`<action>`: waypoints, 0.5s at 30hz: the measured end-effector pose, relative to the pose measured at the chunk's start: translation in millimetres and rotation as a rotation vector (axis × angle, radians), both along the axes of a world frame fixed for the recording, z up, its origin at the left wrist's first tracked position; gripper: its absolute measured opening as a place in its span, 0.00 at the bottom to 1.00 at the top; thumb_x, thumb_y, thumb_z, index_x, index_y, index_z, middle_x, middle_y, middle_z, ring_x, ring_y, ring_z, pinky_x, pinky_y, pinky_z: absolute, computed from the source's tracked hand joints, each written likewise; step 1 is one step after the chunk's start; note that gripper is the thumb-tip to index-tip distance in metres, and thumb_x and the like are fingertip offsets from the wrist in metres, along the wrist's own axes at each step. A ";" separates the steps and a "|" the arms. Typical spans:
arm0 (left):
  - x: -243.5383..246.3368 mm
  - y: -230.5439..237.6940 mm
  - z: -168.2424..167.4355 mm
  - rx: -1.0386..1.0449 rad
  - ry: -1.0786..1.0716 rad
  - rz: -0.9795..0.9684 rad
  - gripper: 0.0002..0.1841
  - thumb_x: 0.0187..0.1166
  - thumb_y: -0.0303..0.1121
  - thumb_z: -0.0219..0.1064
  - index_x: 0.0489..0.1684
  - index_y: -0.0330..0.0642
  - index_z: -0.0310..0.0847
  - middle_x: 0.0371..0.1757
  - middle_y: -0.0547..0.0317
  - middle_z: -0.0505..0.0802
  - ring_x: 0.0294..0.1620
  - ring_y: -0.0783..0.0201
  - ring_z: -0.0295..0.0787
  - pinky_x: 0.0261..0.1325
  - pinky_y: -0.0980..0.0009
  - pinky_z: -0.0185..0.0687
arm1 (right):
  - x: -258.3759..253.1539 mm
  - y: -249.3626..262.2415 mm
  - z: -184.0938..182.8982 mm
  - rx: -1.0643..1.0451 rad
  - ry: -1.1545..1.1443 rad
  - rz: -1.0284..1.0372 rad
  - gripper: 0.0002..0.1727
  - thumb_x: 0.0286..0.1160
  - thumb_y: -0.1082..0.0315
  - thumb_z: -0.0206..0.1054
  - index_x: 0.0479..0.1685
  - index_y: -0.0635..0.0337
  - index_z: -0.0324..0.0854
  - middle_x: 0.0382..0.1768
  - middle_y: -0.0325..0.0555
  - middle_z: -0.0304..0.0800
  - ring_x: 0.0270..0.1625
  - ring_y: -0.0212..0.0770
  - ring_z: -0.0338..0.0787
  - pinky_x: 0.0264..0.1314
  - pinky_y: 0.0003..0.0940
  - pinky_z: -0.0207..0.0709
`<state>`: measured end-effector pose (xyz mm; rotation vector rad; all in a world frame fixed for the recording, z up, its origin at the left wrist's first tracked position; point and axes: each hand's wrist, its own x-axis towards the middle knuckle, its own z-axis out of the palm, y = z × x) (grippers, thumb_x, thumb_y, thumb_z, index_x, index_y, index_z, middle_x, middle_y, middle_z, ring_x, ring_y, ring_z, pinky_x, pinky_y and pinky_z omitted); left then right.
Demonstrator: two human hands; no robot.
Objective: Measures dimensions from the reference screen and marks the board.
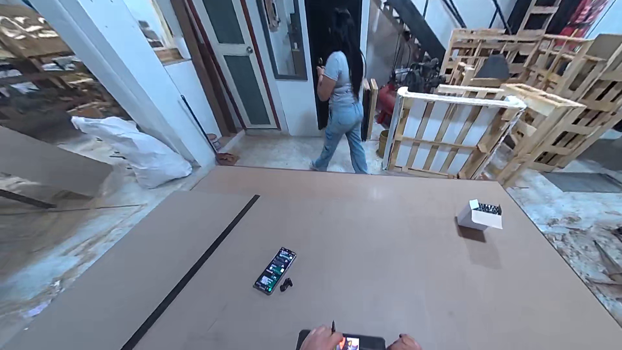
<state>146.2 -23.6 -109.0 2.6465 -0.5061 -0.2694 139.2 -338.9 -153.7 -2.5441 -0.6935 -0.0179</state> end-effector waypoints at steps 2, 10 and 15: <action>-0.6 0.9 -2.3 0.014 0.018 0.021 0.15 0.81 0.28 0.60 0.55 0.53 0.91 0.47 0.53 0.95 0.57 0.51 0.91 0.64 0.51 0.85 | -0.2 0.0 -3.8 -0.006 -0.048 -0.014 0.15 0.87 0.58 0.60 0.39 0.49 0.92 0.38 0.37 0.96 0.52 0.38 0.94 0.76 0.43 0.79; -15.1 10.4 -4.7 0.008 0.047 0.113 0.12 0.84 0.29 0.62 0.55 0.51 0.91 0.47 0.50 0.92 0.56 0.50 0.90 0.63 0.50 0.87 | -3.6 -1.3 2.9 -0.057 0.016 -0.003 0.11 0.84 0.61 0.63 0.46 0.50 0.92 0.43 0.39 0.96 0.55 0.42 0.93 0.76 0.48 0.79; -33.2 21.5 -18.6 -0.204 -0.228 0.211 0.10 0.84 0.31 0.66 0.55 0.46 0.91 0.55 0.54 0.94 0.60 0.55 0.90 0.65 0.58 0.87 | -3.2 -3.5 0.7 -0.032 -0.013 0.010 0.12 0.85 0.64 0.61 0.49 0.51 0.92 0.46 0.43 0.96 0.57 0.46 0.93 0.79 0.55 0.75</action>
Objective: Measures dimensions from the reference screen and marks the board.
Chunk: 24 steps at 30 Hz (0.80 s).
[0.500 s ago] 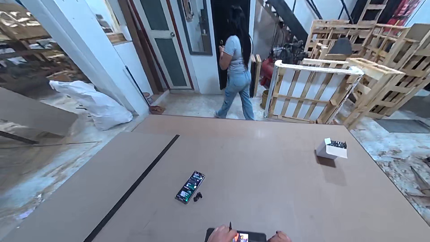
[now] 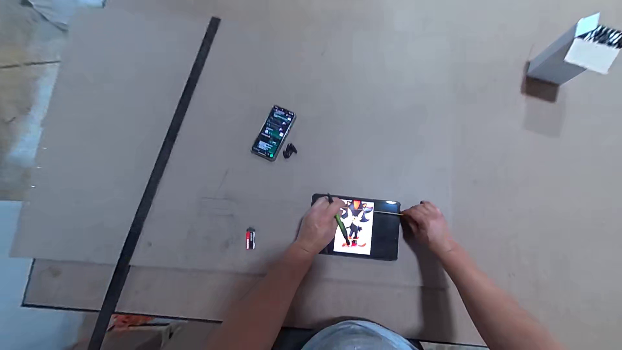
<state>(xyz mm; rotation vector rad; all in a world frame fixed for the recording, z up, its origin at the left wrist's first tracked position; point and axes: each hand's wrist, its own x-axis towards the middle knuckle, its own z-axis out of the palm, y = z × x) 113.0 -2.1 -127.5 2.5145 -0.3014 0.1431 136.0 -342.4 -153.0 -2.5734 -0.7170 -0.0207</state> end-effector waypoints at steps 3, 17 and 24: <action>-13.3 29.2 -3.8 -0.096 -0.001 0.182 0.16 0.85 0.38 0.67 0.66 0.43 0.86 0.72 0.55 0.90 0.73 0.57 0.86 0.77 0.56 0.80 | 0.1 0.0 3.1 0.011 0.027 -0.016 0.14 0.87 0.63 0.60 0.49 0.51 0.93 0.46 0.43 0.96 0.58 0.46 0.93 0.81 0.54 0.74; -55.7 99.7 -51.5 0.181 0.011 0.354 0.21 0.90 0.42 0.52 0.68 0.38 0.81 0.85 0.50 0.78 0.90 0.52 0.65 0.91 0.50 0.59 | 7.1 6.3 4.1 0.004 0.042 -0.040 0.14 0.88 0.64 0.60 0.49 0.55 0.92 0.47 0.47 0.96 0.59 0.49 0.93 0.83 0.54 0.71; -54.4 100.1 -54.5 0.179 0.003 0.346 0.21 0.91 0.42 0.52 0.68 0.38 0.80 0.85 0.49 0.78 0.90 0.53 0.65 0.92 0.51 0.57 | 9.7 2.7 2.6 0.006 0.041 -0.020 0.14 0.88 0.63 0.60 0.50 0.54 0.93 0.48 0.47 0.96 0.61 0.48 0.92 0.85 0.53 0.69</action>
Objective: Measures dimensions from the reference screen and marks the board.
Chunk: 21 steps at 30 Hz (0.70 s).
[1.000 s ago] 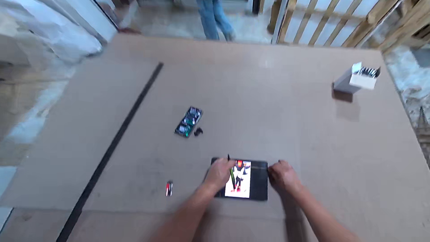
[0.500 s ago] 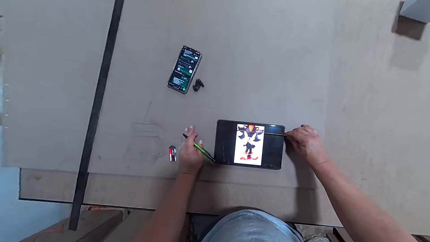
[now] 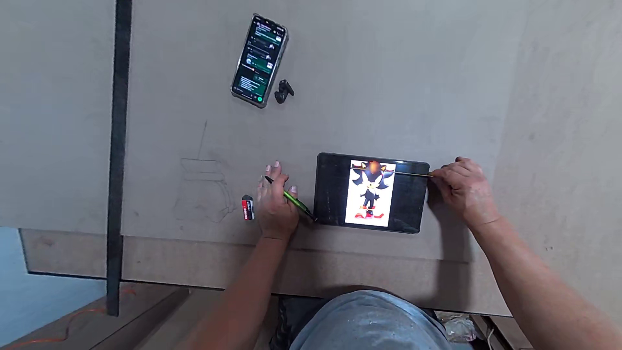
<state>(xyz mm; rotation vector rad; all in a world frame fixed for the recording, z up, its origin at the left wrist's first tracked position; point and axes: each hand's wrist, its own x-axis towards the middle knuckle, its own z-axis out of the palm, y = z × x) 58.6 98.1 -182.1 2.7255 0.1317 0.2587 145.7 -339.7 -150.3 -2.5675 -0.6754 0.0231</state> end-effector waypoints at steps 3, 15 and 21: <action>0.2 -0.4 -0.1 0.008 0.001 0.008 0.21 0.91 0.42 0.52 0.68 0.38 0.81 0.85 0.50 0.79 0.90 0.53 0.66 0.92 0.53 0.57 | -0.1 0.9 0.4 -0.001 -0.001 -0.002 0.14 0.89 0.63 0.60 0.50 0.55 0.93 0.48 0.47 0.96 0.62 0.48 0.92 0.85 0.53 0.69; 0.5 -0.3 -0.5 0.011 0.008 -0.001 0.21 0.91 0.42 0.51 0.69 0.38 0.79 0.85 0.48 0.79 0.91 0.51 0.65 0.92 0.51 0.57 | -0.2 3.0 3.3 -0.017 0.006 -0.007 0.14 0.89 0.63 0.59 0.51 0.54 0.93 0.49 0.47 0.96 0.62 0.47 0.92 0.86 0.52 0.68; 1.3 -0.2 -1.0 0.012 -0.012 -0.011 0.21 0.91 0.42 0.51 0.68 0.37 0.79 0.84 0.48 0.79 0.90 0.51 0.66 0.92 0.51 0.57 | 0.0 3.2 3.4 -0.016 -0.005 -0.009 0.14 0.89 0.64 0.60 0.50 0.55 0.93 0.48 0.46 0.96 0.62 0.47 0.92 0.86 0.52 0.68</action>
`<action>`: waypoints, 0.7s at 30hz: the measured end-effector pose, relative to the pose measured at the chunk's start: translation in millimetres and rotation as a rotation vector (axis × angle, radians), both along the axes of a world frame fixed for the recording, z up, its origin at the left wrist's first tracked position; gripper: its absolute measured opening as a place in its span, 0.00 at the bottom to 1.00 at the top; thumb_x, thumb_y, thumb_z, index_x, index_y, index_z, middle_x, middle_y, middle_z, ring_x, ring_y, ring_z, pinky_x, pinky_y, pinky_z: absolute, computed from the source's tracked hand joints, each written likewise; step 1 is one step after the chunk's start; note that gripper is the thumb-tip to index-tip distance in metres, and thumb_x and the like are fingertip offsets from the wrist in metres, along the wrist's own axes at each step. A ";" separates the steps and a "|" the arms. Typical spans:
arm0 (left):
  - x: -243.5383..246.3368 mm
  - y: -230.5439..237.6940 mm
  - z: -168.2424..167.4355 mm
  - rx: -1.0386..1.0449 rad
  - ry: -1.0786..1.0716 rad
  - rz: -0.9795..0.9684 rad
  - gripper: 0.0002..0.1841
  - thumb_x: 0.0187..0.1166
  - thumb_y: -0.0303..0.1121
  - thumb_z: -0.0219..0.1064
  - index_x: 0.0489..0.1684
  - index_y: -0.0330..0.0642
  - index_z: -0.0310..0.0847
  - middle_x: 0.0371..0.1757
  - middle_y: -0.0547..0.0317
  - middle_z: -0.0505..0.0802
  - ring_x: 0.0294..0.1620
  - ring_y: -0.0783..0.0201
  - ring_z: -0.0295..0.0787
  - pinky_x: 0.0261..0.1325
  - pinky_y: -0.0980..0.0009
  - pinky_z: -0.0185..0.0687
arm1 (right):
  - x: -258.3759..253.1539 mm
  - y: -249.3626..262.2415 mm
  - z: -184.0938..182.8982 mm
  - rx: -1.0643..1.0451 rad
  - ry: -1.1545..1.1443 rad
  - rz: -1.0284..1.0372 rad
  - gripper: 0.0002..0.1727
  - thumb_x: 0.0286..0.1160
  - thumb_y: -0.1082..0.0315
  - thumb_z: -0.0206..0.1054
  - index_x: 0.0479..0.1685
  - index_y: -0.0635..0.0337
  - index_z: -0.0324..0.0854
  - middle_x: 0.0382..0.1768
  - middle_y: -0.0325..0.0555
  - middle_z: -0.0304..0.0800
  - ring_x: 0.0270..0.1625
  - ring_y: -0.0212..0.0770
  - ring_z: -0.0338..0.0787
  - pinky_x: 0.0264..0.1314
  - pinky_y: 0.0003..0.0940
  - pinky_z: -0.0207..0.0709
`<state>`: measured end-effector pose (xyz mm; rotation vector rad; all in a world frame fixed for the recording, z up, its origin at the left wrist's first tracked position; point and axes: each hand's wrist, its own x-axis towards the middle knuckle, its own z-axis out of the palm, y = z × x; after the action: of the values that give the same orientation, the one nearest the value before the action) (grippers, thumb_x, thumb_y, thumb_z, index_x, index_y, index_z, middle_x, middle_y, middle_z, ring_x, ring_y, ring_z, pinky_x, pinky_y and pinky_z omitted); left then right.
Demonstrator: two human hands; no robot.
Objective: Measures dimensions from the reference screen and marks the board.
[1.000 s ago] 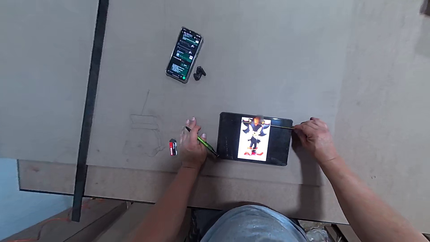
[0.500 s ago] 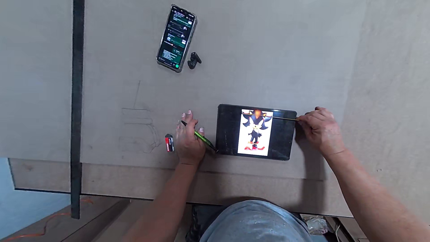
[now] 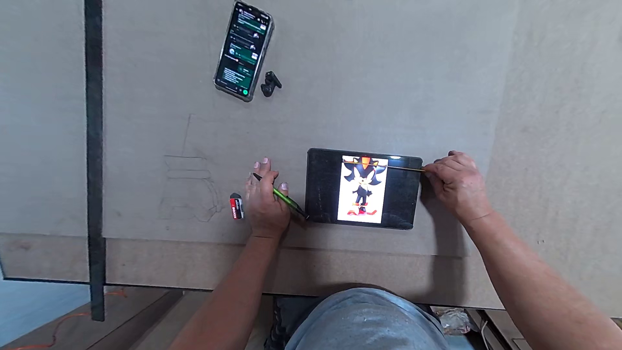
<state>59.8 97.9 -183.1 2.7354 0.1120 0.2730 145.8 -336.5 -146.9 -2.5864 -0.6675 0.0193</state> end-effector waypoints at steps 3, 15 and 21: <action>-0.1 0.0 -0.1 -0.005 0.006 0.005 0.21 0.91 0.42 0.51 0.68 0.37 0.79 0.84 0.48 0.79 0.90 0.52 0.65 0.92 0.52 0.57 | 0.4 -0.4 -0.9 -0.004 -0.005 0.001 0.14 0.89 0.63 0.60 0.50 0.54 0.93 0.48 0.46 0.96 0.62 0.47 0.92 0.85 0.51 0.68; -0.3 1.1 -1.5 0.002 0.011 0.001 0.21 0.91 0.43 0.50 0.68 0.38 0.79 0.85 0.48 0.78 0.91 0.51 0.65 0.92 0.52 0.56 | 0.3 -0.3 -0.3 -0.005 0.006 -0.001 0.14 0.89 0.64 0.59 0.51 0.54 0.93 0.48 0.45 0.96 0.62 0.46 0.92 0.87 0.50 0.67; 0.0 0.1 0.6 -0.006 0.033 0.004 0.21 0.91 0.43 0.51 0.69 0.38 0.79 0.85 0.47 0.78 0.91 0.50 0.64 0.92 0.50 0.55 | 0.2 -0.4 -0.5 -0.007 0.008 -0.002 0.14 0.88 0.64 0.59 0.51 0.54 0.93 0.49 0.46 0.96 0.63 0.47 0.92 0.87 0.51 0.67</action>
<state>59.8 98.0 -182.4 2.7350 0.1269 0.2278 145.9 -336.9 -147.4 -2.5928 -0.6633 0.0314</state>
